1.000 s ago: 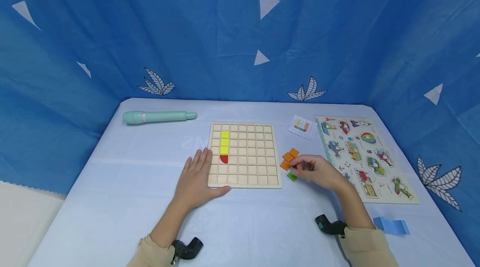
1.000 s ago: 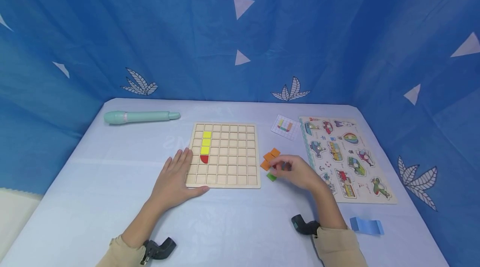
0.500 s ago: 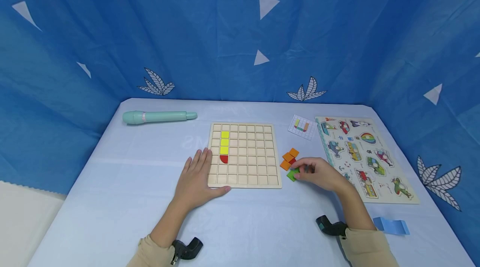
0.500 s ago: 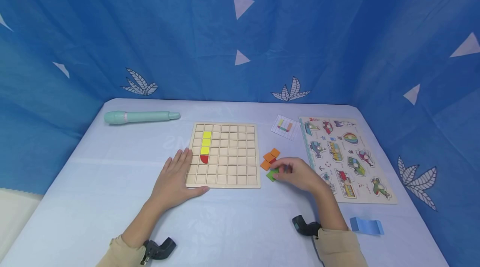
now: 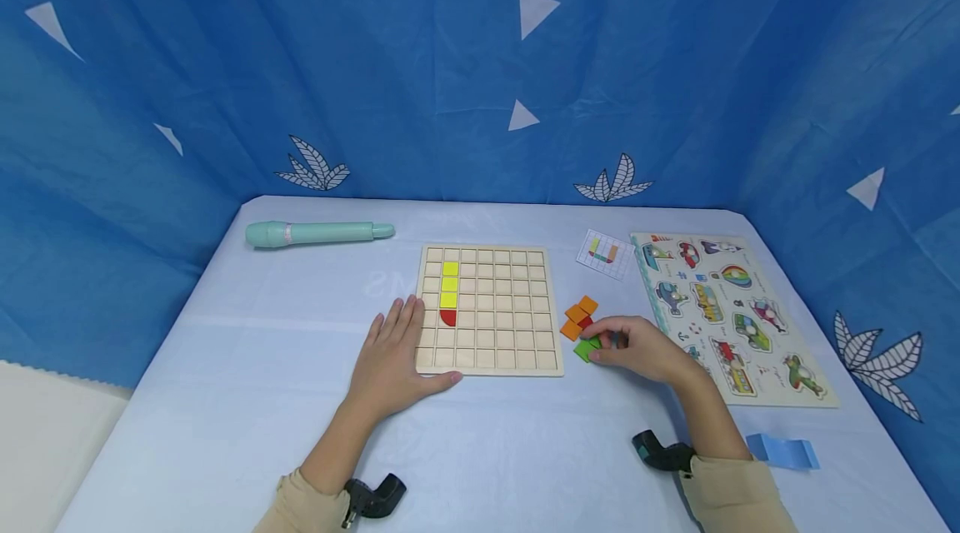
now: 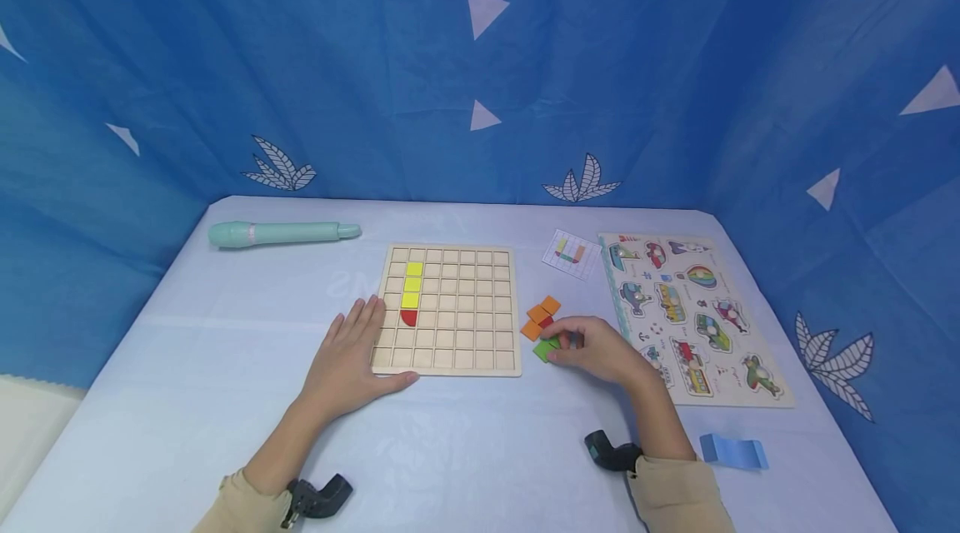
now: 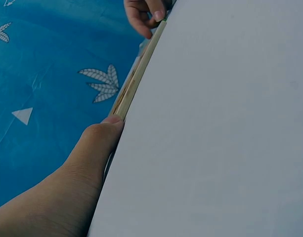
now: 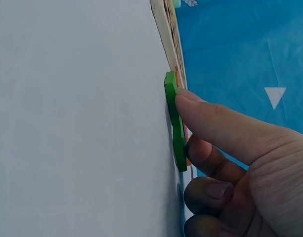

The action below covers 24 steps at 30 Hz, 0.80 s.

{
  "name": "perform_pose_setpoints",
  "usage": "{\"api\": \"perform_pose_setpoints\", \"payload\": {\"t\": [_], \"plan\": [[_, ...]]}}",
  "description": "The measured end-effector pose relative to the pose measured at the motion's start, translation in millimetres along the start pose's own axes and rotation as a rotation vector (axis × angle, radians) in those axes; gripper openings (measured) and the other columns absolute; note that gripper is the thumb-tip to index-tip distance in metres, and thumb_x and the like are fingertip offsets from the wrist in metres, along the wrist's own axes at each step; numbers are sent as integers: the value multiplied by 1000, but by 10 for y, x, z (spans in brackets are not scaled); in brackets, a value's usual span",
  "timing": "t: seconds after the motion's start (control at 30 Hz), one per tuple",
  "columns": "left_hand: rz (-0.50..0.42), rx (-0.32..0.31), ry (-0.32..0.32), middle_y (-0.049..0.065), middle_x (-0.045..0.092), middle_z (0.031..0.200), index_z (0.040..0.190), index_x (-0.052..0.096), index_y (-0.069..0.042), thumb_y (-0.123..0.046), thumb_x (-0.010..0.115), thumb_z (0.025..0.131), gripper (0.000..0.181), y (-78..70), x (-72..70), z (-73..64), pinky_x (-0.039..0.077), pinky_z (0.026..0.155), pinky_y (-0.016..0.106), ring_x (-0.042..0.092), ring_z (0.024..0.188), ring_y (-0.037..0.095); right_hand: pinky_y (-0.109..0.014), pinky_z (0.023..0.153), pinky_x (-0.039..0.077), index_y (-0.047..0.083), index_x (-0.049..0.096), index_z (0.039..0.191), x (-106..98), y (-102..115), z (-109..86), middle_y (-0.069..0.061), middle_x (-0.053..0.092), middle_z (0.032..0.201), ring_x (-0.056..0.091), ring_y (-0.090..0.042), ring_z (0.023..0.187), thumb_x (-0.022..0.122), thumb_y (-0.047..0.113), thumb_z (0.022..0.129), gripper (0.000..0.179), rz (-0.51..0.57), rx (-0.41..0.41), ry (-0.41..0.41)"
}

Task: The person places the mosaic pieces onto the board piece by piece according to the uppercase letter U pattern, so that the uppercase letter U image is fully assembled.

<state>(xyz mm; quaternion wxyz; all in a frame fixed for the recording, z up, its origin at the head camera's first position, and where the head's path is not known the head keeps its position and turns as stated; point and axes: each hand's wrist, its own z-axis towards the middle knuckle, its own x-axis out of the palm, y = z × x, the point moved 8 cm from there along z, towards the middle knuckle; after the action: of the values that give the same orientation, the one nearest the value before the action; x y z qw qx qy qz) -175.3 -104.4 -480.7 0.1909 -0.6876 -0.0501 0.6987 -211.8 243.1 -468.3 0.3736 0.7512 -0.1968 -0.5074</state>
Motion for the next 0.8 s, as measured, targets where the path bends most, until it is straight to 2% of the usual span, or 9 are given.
{"api": "perform_pose_setpoints", "payload": {"t": [0.27, 0.8], "plan": [[-5, -2, -1, 7, 13, 168, 160, 15, -9, -87, 55, 71, 125, -10, -15, -3, 10, 125, 52, 8, 157, 27, -21, 63, 41, 18, 75, 109, 10, -5, -9, -2, 54, 80, 52, -17, 80, 79, 14, 84, 26, 1, 9, 25], [-11, -7, 8, 6, 12, 168, 160, 14, -9, -88, 55, 71, 125, 2, 11, -3, 9, 125, 52, 6, 157, 26, -24, 60, 38, 18, 73, 102, 36, -8, 6, 0, 48, 73, 49, -16, 73, 83, 20, 80, 24, -19, 22, 26]]}}
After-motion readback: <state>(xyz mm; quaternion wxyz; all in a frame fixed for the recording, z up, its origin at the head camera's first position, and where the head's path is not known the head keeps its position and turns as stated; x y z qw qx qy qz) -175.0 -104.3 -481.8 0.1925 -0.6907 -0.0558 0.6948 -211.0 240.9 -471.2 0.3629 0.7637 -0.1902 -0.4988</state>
